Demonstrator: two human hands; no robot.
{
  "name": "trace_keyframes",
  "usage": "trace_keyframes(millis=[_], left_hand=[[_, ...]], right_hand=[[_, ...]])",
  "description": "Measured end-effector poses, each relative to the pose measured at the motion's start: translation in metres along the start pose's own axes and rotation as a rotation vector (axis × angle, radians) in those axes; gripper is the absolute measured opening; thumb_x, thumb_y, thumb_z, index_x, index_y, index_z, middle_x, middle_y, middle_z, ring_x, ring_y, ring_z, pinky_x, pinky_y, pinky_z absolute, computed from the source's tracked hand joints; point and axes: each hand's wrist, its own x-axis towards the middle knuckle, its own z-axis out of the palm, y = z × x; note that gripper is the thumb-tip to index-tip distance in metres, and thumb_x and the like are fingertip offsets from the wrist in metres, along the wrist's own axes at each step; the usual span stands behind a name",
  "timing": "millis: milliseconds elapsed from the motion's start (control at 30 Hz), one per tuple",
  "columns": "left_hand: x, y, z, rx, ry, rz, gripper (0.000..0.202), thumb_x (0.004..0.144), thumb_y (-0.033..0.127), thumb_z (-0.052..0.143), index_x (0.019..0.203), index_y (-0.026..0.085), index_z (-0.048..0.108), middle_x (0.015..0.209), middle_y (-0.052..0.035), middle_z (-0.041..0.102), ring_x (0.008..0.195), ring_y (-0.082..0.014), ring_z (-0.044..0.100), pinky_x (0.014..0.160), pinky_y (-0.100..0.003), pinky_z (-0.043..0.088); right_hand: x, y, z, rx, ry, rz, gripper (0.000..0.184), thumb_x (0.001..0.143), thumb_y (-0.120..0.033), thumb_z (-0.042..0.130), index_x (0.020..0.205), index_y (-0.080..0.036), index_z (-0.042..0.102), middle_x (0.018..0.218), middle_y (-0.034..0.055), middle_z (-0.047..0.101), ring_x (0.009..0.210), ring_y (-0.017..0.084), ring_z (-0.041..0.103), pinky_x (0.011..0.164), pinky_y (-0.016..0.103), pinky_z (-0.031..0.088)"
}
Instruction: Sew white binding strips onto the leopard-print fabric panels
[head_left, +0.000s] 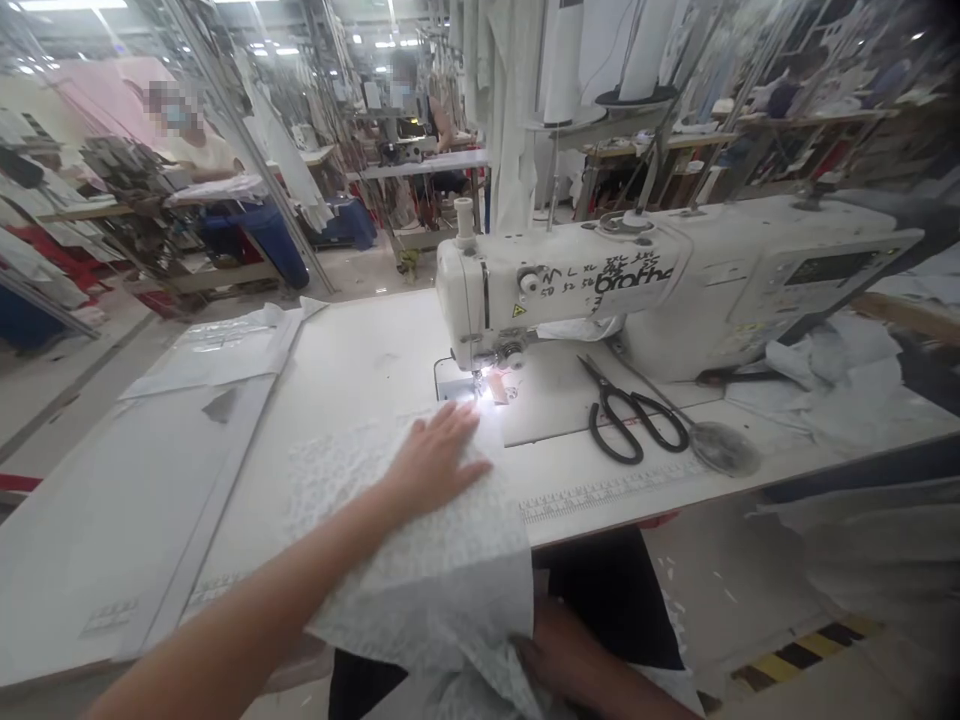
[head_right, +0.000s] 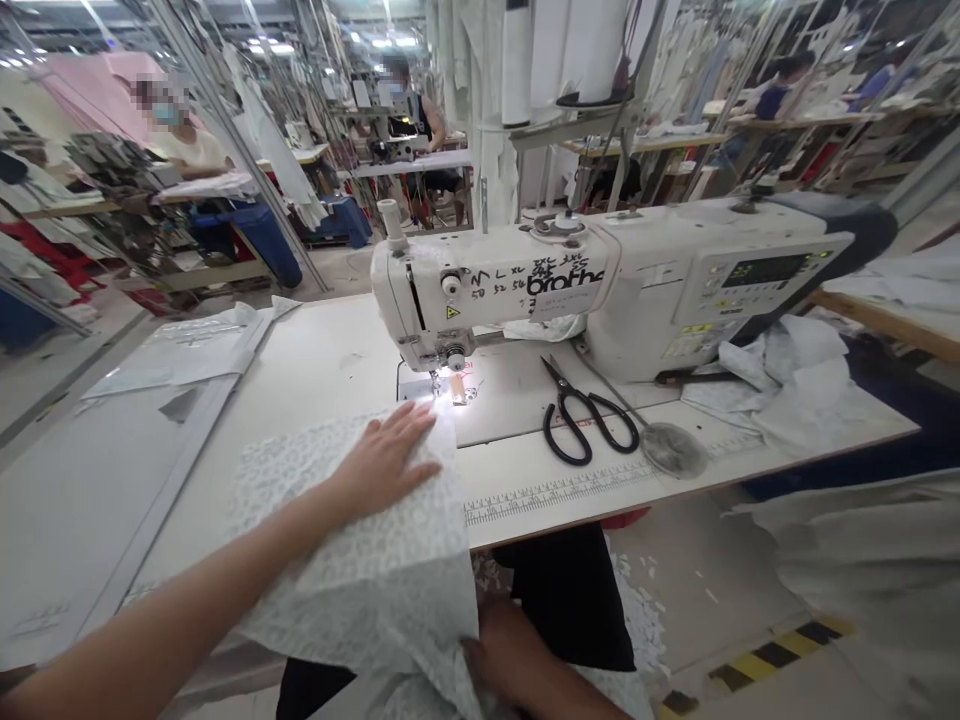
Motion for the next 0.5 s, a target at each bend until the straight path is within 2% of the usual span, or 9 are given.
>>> trace_keyframes(millis=[133, 233, 333, 367, 433, 500], left_hand=[[0.024, -0.017, -0.006, 0.055, -0.014, -0.007, 0.061, 0.087, 0.051, 0.039, 0.138, 0.020, 0.028, 0.147, -0.0084, 0.026, 0.137, -0.0300, 0.015, 0.104, -0.056, 0.022], [0.018, -0.018, -0.007, 0.007, 0.025, 0.054, 0.058, 0.086, 0.046, 0.043, 0.135, 0.017, 0.033, 0.145, -0.0100, 0.031, 0.133, -0.0285, 0.026, 0.104, -0.052, 0.025], [-0.011, -0.001, -0.006, -0.118, 0.132, 0.030, 0.047, 0.087, 0.041, 0.042, 0.128, 0.017, 0.045, 0.139, -0.0091, 0.039, 0.125, -0.0264, 0.040, 0.101, -0.046, 0.035], [-0.024, 0.009, -0.005, -0.171, 0.147, 0.037, 0.042, 0.087, 0.038, 0.041, 0.124, 0.019, 0.050, 0.134, -0.0079, 0.045, 0.121, -0.0253, 0.044, 0.099, -0.045, 0.038], [-0.054, 0.033, 0.001, -0.322, 0.087, 0.133, 0.033, 0.088, 0.032, 0.041, 0.114, 0.023, 0.058, 0.119, -0.0052, 0.058, 0.110, -0.0217, 0.053, 0.093, -0.039, 0.044], [-0.083, 0.058, 0.015, -0.536, -0.076, 0.236, 0.029, 0.088, 0.026, 0.041, 0.107, 0.025, 0.062, 0.101, -0.0037, 0.065, 0.095, -0.0184, 0.060, 0.084, -0.031, 0.048]], right_hand=[[-0.028, 0.015, -0.026, -0.130, 0.189, 0.141, 0.034, 0.083, -0.020, 0.044, 0.114, -0.013, 0.057, 0.117, 0.0149, 0.056, 0.109, 0.027, 0.049, 0.095, 0.037, 0.036], [-0.065, 0.028, -0.030, -0.217, 0.222, 0.287, 0.027, 0.078, -0.026, 0.055, 0.100, -0.012, 0.061, 0.099, 0.0165, 0.060, 0.096, 0.032, 0.052, 0.086, 0.043, 0.039], [-0.091, 0.034, -0.025, -0.138, 0.160, 0.376, 0.006, 0.077, -0.022, 0.055, 0.075, -0.017, 0.059, 0.067, 0.0063, 0.059, 0.067, 0.023, 0.054, 0.065, 0.033, 0.041], [-0.094, 0.034, -0.025, -0.099, 0.152, 0.391, 0.009, 0.077, -0.021, 0.053, 0.069, -0.018, 0.056, 0.061, 0.0031, 0.055, 0.060, 0.020, 0.052, 0.060, 0.030, 0.039], [-0.091, 0.032, -0.031, 0.000, 0.155, 0.393, 0.017, 0.079, -0.025, 0.051, 0.063, -0.019, 0.050, 0.055, -0.0011, 0.049, 0.054, 0.015, 0.047, 0.054, 0.025, 0.035], [-0.081, 0.025, -0.042, 0.113, 0.171, 0.365, 0.023, 0.081, -0.032, 0.049, 0.062, -0.019, 0.046, 0.053, -0.0038, 0.044, 0.051, 0.012, 0.042, 0.049, 0.022, 0.031]])
